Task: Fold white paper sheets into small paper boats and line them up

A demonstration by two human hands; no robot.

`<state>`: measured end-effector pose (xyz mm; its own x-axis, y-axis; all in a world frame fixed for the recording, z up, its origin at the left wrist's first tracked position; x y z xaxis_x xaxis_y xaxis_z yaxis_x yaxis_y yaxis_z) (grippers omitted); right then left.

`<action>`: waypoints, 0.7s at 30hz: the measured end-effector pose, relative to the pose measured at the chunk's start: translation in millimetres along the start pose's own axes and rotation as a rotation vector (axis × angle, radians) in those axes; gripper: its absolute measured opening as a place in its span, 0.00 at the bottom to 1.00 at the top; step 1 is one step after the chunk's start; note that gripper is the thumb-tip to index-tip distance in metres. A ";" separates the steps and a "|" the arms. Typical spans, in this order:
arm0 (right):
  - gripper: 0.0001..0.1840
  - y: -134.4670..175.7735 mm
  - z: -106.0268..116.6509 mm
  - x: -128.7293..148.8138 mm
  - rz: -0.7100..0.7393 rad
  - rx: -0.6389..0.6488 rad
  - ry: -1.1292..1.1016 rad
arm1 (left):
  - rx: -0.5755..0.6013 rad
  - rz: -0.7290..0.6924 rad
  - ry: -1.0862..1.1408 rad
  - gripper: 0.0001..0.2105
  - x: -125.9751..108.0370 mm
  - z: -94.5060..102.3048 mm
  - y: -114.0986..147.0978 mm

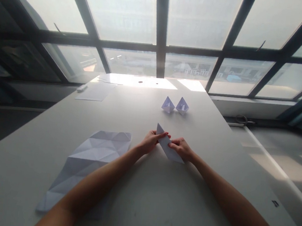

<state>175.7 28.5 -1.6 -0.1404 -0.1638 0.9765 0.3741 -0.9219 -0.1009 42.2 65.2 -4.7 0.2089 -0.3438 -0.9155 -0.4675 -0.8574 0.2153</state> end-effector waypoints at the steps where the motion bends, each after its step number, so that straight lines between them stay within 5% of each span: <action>1: 0.17 0.6 0.1 0.5 -0.010 0.015 0.002 | -0.011 0.003 0.028 0.16 0.3 1.8 -1.3; 9: 0.17 3.0 -5.5 -1.4 -0.056 0.143 0.021 | -0.250 -0.034 0.439 0.08 -0.7 33.4 -16.0; 16: 0.20 -0.3 10.2 -7.2 -0.024 -0.124 -0.033 | 0.112 0.033 0.173 0.21 4.2 -0.7 -7.3; 21: 0.21 -2.0 8.5 -6.2 -0.019 -0.163 -0.029 | 0.011 -0.004 0.053 0.18 10.1 -4.1 -4.6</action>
<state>183.6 34.3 -5.8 -0.1190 -0.1380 0.9833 0.2175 -0.9699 -0.1098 50.0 64.2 -13.5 0.2558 -0.3607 -0.8969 -0.4764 -0.8543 0.2078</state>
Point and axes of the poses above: each hand's wrist, its own y-axis away from the middle knuckle, its own z-axis out of the back of the hand, x = y × z, the point moved 7 cm from there along -y, towards the middle knuckle, and after that the axes turned 6 degrees about z, right-handed, at the moved point
